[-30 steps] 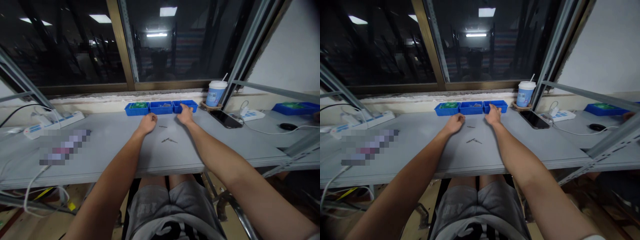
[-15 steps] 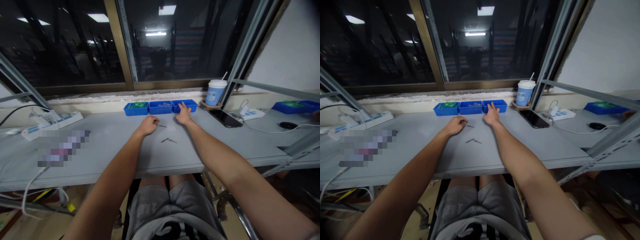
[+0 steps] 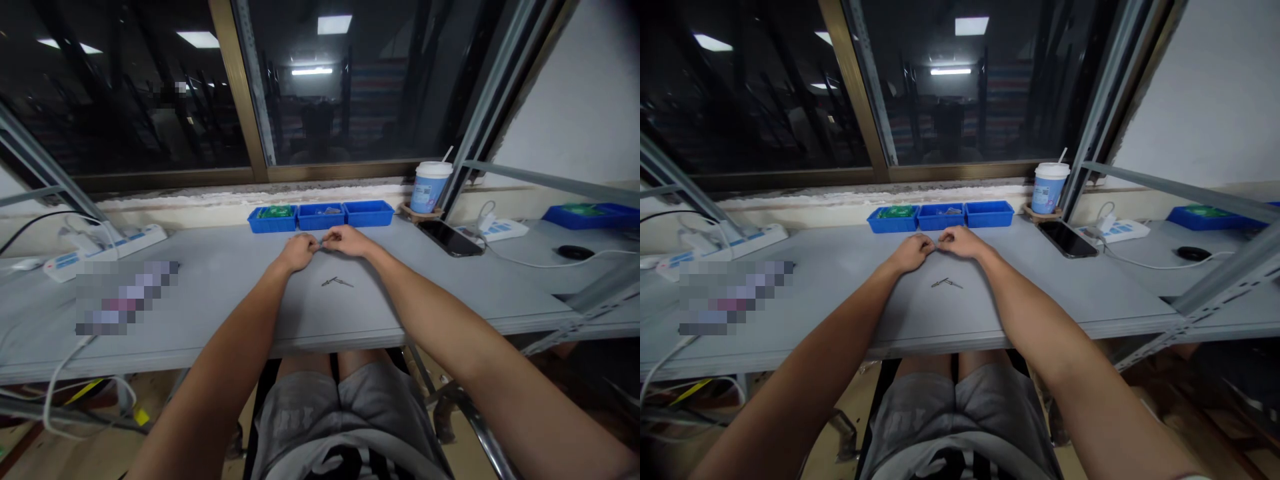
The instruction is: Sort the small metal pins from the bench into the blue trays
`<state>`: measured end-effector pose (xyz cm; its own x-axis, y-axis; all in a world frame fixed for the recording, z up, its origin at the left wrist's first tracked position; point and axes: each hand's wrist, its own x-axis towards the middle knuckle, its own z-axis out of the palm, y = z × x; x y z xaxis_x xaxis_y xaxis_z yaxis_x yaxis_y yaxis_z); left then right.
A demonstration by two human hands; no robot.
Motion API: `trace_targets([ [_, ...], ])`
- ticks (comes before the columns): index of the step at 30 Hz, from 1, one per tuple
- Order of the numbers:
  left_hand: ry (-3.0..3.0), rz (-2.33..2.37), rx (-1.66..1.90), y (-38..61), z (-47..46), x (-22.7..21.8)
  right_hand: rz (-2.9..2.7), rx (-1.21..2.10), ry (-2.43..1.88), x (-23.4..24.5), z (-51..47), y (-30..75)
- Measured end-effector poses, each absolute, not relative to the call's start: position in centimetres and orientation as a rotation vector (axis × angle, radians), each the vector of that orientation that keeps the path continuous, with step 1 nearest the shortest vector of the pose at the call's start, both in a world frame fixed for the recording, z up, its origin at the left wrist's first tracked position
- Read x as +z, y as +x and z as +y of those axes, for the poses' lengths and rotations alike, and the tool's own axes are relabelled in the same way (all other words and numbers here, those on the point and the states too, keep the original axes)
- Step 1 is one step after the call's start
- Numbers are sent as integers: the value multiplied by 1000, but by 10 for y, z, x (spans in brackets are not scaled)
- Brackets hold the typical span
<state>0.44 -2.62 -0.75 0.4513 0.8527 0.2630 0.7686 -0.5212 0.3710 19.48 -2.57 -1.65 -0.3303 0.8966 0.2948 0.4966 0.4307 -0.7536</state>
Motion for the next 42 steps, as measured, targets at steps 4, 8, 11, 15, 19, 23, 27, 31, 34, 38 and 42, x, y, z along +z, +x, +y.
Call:
trace_targets([
  [4, 2472, 1511, 699, 5, -27, -5, -2012, 767, -1136, -13, -31, 186],
  [8, 2465, 1495, 737, 6, -29, -5, -2005, 617, -1186, -11, -33, 184],
  [11, 2450, 1396, 819, 7, -30, -6, -2006, 527, -1217, -10, -33, 186],
  [15, 2421, 1288, 890, 7, -29, -6, -1996, 496, -1247, -10, -33, 187],
  [19, 2441, 1368, 894, 6, -29, -4, -1887, 570, -1180, -13, -28, 183],
  [23, 2474, 1414, 852, 6, -29, -1, -1700, 766, -1011, -15, -24, 181],
  [27, 2462, 1417, 839, 7, -31, 0, -1699, 841, -1022, -14, -26, 184],
  [31, 2428, 1402, 853, 8, -30, -2, -1715, 744, -1096, -13, -26, 187],
  [34, 2367, 1418, 884, 7, -27, -4, -1697, 555, -1208, -13, -22, 191],
  [38, 2340, 1470, 844, 5, -25, -5, -1630, 242, -1330, -16, -13, 206],
  [42, 2336, 1553, 826, 5, -26, -3, -1534, 126, -1420, -22, -2, 224],
])
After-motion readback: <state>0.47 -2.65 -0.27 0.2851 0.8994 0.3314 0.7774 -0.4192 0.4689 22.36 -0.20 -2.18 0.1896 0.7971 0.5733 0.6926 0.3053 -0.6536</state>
